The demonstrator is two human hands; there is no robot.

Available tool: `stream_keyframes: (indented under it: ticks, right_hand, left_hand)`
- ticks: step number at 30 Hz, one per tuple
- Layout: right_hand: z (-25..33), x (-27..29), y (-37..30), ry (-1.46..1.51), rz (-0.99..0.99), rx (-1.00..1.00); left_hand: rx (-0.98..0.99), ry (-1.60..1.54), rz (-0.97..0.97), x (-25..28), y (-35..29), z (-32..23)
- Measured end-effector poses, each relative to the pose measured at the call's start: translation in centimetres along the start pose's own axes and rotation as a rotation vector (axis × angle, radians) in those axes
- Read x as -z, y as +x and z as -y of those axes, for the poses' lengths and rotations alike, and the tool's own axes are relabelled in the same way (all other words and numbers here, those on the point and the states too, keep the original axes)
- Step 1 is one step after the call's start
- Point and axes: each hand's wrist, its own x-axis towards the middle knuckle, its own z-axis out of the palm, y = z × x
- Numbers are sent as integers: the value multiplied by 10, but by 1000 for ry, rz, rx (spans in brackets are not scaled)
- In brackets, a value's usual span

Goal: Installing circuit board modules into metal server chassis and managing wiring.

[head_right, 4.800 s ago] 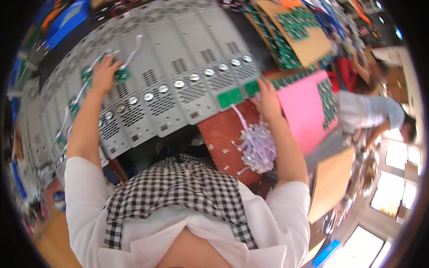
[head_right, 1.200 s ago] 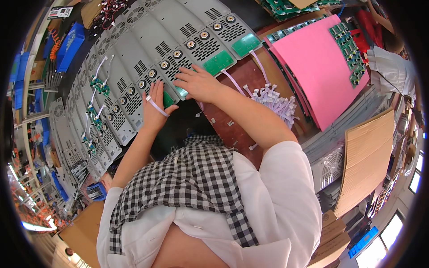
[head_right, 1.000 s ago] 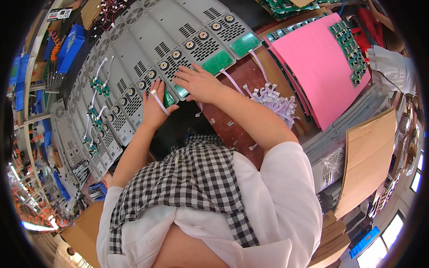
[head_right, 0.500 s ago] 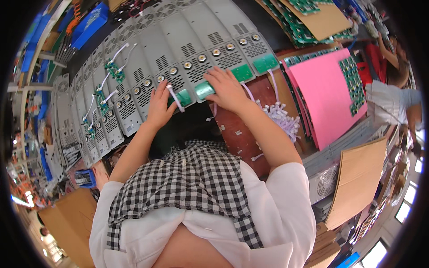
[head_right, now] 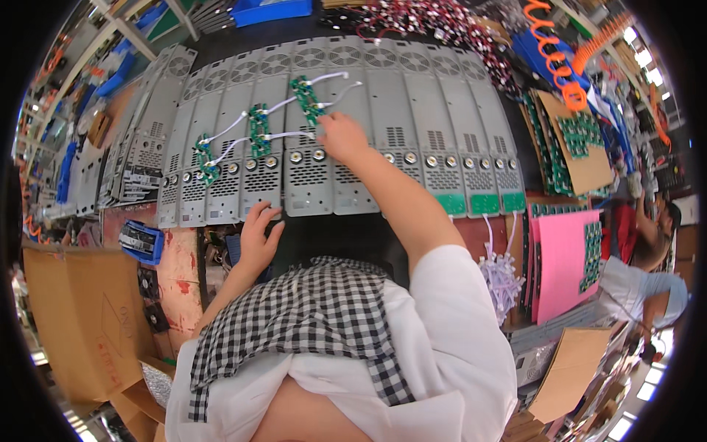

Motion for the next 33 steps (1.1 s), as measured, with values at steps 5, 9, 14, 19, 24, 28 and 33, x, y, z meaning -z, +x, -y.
stream_keyframes:
  ticks: [5, 9, 14, 19, 24, 28, 33]
  right_hand:
    - [-10, -37, 51, -171, 22, -104]
    - [-24, -44, 73, -273, 51, -87]
    - [54, 38, 80, -99, -245, 164]
    - [120, 119, 8, 516, -112, 26]
    - [120, 97, -82, 1506, 56, -467]
    - [91, 76, -118, 1147, -291, -684]
    - [94, 79, -143, -141, 44, 58]
  left_hand:
    - [170, -12, -108, 54, -40, 32]
    - [192, -4, -142, 78, -44, 49]
    - [68, 41, -222, 100, -1, 52]
    - [-197, 29, -285, 99, 61, 6]
    - [-391, -50, -98, 52, 75, -20]
    - [-254, 82, 243, 21, 66, -14]
    - [-271, 148, 414, -13, 52, -15]
